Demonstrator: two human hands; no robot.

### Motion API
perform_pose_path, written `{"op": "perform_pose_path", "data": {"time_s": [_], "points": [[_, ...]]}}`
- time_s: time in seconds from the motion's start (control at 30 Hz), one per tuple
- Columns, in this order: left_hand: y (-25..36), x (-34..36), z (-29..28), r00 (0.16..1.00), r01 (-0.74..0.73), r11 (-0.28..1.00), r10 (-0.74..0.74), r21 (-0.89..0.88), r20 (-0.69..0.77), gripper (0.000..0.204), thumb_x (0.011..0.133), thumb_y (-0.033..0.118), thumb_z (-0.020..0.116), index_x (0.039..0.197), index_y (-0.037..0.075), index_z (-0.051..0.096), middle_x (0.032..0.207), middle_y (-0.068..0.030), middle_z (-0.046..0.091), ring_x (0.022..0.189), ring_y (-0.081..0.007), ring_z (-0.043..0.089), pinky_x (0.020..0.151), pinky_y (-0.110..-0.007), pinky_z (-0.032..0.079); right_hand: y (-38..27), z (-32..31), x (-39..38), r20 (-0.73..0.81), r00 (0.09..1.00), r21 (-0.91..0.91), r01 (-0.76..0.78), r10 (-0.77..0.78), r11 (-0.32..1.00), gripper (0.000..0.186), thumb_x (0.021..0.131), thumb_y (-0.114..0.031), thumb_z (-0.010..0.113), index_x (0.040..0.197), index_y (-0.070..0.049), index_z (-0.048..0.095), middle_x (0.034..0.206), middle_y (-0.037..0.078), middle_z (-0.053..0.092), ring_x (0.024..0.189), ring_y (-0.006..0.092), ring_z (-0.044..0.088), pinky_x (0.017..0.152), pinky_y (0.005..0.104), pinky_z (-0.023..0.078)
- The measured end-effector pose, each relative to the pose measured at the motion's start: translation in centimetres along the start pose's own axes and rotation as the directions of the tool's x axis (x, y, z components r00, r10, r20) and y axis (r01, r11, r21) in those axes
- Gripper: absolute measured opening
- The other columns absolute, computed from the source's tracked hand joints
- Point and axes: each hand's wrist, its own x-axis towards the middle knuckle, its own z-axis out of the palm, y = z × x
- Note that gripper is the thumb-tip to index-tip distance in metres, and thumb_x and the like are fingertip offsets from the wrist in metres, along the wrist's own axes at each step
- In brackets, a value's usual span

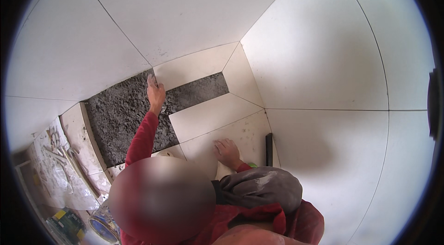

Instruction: The person installs white floor tiles into a corner area with fresh mortar. They place each tile by hand, press it into the mortar, and use a trowel to adjust and level the tiles. The person works tile by tile, gradually filling the corner space.

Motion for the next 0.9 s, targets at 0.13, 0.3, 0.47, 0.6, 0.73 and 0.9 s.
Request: {"op": "perform_pose_path", "data": {"time_s": [0.13, 0.3, 0.47, 0.6, 0.73, 0.9], "points": [[-0.5, -0.3, -0.9, 0.997, -0.044, 0.999, 0.045, 0.026, -0.055, 0.062, 0.093, 0.009, 0.054, 0.151, -0.003, 0.034, 0.137, -0.0276, 0.058, 0.113, -0.0374, 0.063, 0.099, -0.044, 0.050, -0.4, 0.1, 0.2, -0.015, 1.000, -0.005, 0.005, -0.005, 1.000, 0.027, 0.086, -0.015, 0.067, 0.111, -0.005, 0.068, 0.104, 0.009, 0.068, 0.095, 0.0274, 0.063, 0.082, 0.0415, 0.050], [1.7, -2.9, -2.5, 0.987, -0.092, 0.996, 0.089, -0.018, -0.132, 0.052, 0.091, 0.008, 0.061, 0.141, -0.001, 0.051, 0.092, -0.0108, 0.064, 0.079, -0.0212, 0.058, 0.077, -0.037, 0.050, 0.2, 0.2, -0.3, -0.044, 0.999, -0.027, 0.005, -0.006, 1.000, 0.026, 0.084, -0.015, 0.068, 0.108, -0.006, 0.067, 0.101, 0.008, 0.067, 0.091, 0.0272, 0.062, 0.080, 0.0409, 0.050], [2.1, -7.9, -5.9, 0.990, -0.091, 0.996, 0.088, -0.025, -0.109, 0.051, 0.088, 0.008, 0.063, 0.139, 0.002, 0.055, 0.077, -0.0042, 0.059, 0.070, -0.0145, 0.054, 0.071, -0.034, 0.049, 0.2, 0.4, -0.2, -0.002, 1.000, 0.021, -0.020, 0.020, 1.000, 0.018, 0.082, -0.014, 0.071, 0.098, -0.008, 0.063, 0.098, 0.008, 0.066, 0.089, 0.0277, 0.062, 0.079, 0.0409, 0.050], [1.5, -12.1, -6.9, 0.993, -0.108, 0.994, 0.108, 0.011, -0.054, 0.060, 0.087, 0.007, 0.063, 0.145, 0.002, 0.052, 0.088, -0.0102, 0.068, 0.079, -0.0178, 0.062, 0.081, -0.035, 0.052, 0.6, 0.9, -0.5, -0.101, 0.995, 0.031, -0.023, 0.026, 0.999, 0.016, 0.083, -0.012, 0.070, 0.097, -0.008, 0.062, 0.100, 0.008, 0.067, 0.093, 0.0283, 0.062, 0.082, 0.0409, 0.050], [0.1, -15.1, -7.5, 0.984, -0.178, 0.979, 0.176, 0.099, 0.035, 0.065, 0.088, 0.008, 0.065, 0.151, 0.001, 0.046, 0.099, -0.0147, 0.071, 0.090, -0.0239, 0.068, 0.091, -0.039, 0.052, 0.5, 0.3, -0.7, -0.035, 0.999, 0.074, -0.027, 0.030, 0.997, 0.017, 0.086, -0.011, 0.068, 0.103, -0.008, 0.064, 0.104, 0.006, 0.068, 0.099, 0.0270, 0.062, 0.087, 0.0395, 0.049], [-0.2, -16.1, -7.4, 0.968, -0.226, 0.969, 0.211, 0.100, 0.138, 0.058, 0.094, 0.009, 0.064, 0.149, -0.001, 0.047, 0.116, -0.0145, 0.072, 0.098, -0.0261, 0.069, 0.092, -0.040, 0.052, 0.7, 0.6, -1.0, -0.013, 1.000, -0.013, 0.017, -0.017, 1.000, 0.021, 0.088, -0.014, 0.068, 0.109, -0.009, 0.067, 0.104, 0.003, 0.068, 0.098, 0.0234, 0.061, 0.087, 0.0374, 0.049]]}}
